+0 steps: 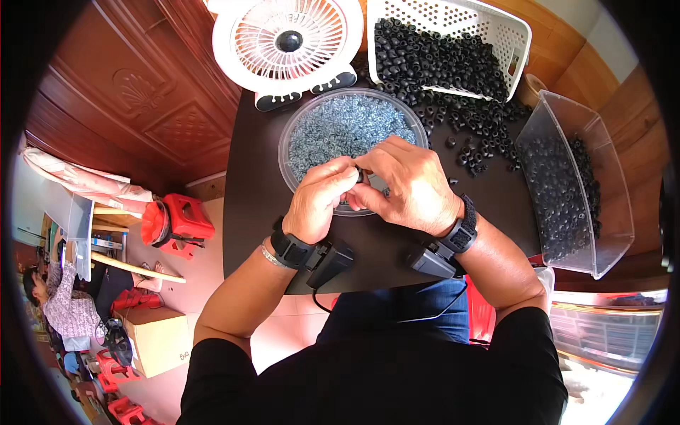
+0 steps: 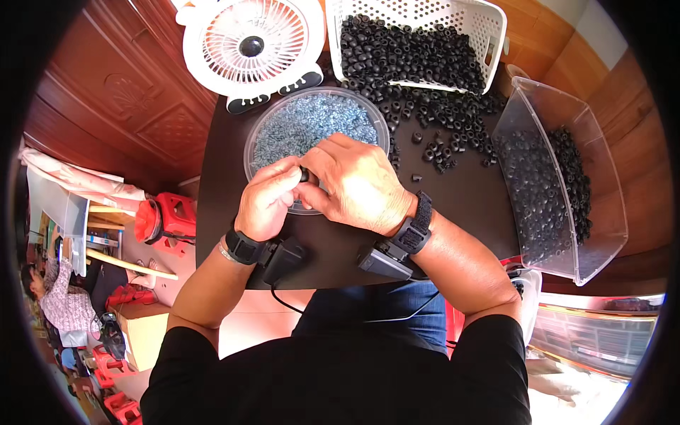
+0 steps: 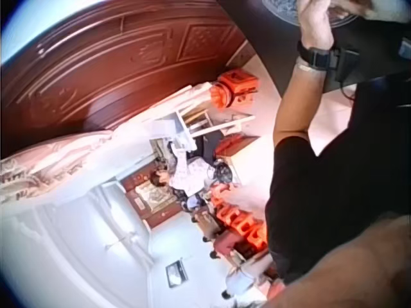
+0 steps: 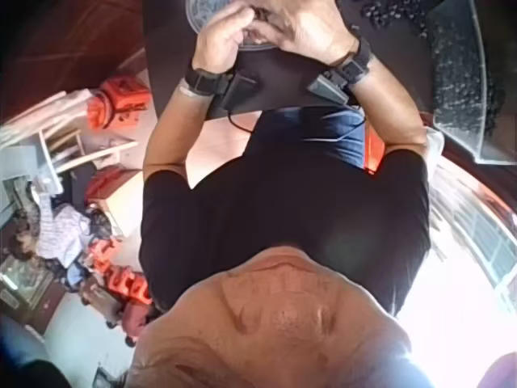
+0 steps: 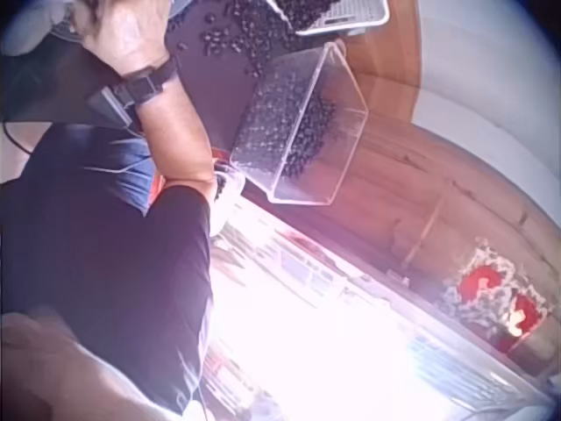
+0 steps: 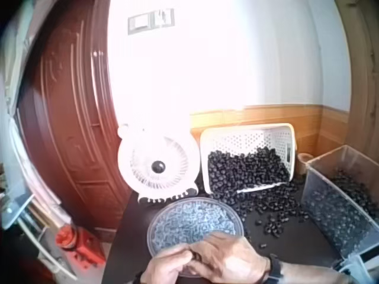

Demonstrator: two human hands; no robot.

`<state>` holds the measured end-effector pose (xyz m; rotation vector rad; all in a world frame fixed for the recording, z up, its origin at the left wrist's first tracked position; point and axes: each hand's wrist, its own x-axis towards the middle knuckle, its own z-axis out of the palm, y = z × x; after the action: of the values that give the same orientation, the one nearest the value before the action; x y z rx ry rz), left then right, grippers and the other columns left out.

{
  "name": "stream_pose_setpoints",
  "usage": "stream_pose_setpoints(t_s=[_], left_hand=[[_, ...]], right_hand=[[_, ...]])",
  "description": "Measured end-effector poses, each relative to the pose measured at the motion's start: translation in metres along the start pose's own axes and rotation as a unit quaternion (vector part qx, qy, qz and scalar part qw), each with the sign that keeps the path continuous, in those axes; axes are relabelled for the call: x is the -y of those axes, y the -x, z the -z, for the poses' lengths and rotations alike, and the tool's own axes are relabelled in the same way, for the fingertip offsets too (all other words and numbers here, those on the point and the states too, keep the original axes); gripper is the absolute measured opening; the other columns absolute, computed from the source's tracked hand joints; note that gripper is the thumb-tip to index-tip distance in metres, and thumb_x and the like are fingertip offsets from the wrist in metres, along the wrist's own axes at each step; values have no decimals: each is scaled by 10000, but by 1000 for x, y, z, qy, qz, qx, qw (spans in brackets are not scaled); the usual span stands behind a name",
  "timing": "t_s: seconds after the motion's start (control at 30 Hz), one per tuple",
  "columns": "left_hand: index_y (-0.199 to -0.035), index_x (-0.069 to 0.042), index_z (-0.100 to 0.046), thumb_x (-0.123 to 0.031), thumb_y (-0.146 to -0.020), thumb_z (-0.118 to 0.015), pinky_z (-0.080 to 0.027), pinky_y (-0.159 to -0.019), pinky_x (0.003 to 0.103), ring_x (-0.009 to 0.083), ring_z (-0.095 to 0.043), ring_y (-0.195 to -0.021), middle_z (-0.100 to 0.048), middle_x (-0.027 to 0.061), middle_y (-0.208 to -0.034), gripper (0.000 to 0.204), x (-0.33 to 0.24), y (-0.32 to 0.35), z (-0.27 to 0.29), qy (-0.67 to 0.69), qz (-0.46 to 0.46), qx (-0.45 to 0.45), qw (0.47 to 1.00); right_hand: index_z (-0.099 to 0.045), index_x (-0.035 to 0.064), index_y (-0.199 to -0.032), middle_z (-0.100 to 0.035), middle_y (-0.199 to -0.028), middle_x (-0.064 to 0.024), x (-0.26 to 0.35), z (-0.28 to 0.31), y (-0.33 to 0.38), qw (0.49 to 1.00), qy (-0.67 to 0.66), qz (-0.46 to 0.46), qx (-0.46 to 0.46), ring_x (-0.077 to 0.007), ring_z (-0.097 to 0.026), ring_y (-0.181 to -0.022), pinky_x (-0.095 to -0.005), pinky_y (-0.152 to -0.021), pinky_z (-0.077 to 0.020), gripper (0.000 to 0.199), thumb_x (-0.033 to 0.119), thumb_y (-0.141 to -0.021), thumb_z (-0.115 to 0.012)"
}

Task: Assembling small plastic components by inserting blue plastic pieces into black plastic housings at a workbench.

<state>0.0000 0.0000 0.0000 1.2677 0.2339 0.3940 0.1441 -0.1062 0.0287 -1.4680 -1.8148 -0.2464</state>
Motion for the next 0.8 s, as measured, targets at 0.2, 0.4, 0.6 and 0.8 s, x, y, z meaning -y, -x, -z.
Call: stream_pose_setpoints(t_s=[0.2,0.4,0.6,0.8], left_hand=[[-864,-16,-573,-288,-958,-449,-435,-634,236,107,-536,-664,-571,36,-752,314,-5,1,-8,16,5,8,1000],[-938,12,-566,-318,-945,-443,-416,-549,248,138,-512,-583,-550,64,-725,353,-1,5,-5,-27,18,-6,999],[-869,-3,-557,-325,-945,-442,-385,-516,233,121,-478,-552,-525,51,-677,350,2,8,-10,-32,9,-39,999],[-822,-27,-538,-334,-950,-433,-366,-505,235,115,-462,-542,-523,43,-661,348,4,7,-14,-23,9,-66,997]], right_hand=[[-586,57,-784,-575,-692,-82,-2,0,3,1000,-5,3,-14,-262,-588,-662,-357,-590,-498,211,180,-669,-714],[-560,63,-746,-555,-668,-79,0,-3,3,999,24,22,-33,-257,-578,-641,-361,-570,-492,199,193,-685,-698],[-544,61,-728,-536,-649,-82,-1,-10,6,998,25,31,-45,-263,-557,-614,-369,-553,-482,183,178,-704,-682],[-532,55,-715,-538,-653,-88,-1,-12,7,999,25,30,-25,-265,-556,-617,-366,-565,-483,170,161,-717,-666]])
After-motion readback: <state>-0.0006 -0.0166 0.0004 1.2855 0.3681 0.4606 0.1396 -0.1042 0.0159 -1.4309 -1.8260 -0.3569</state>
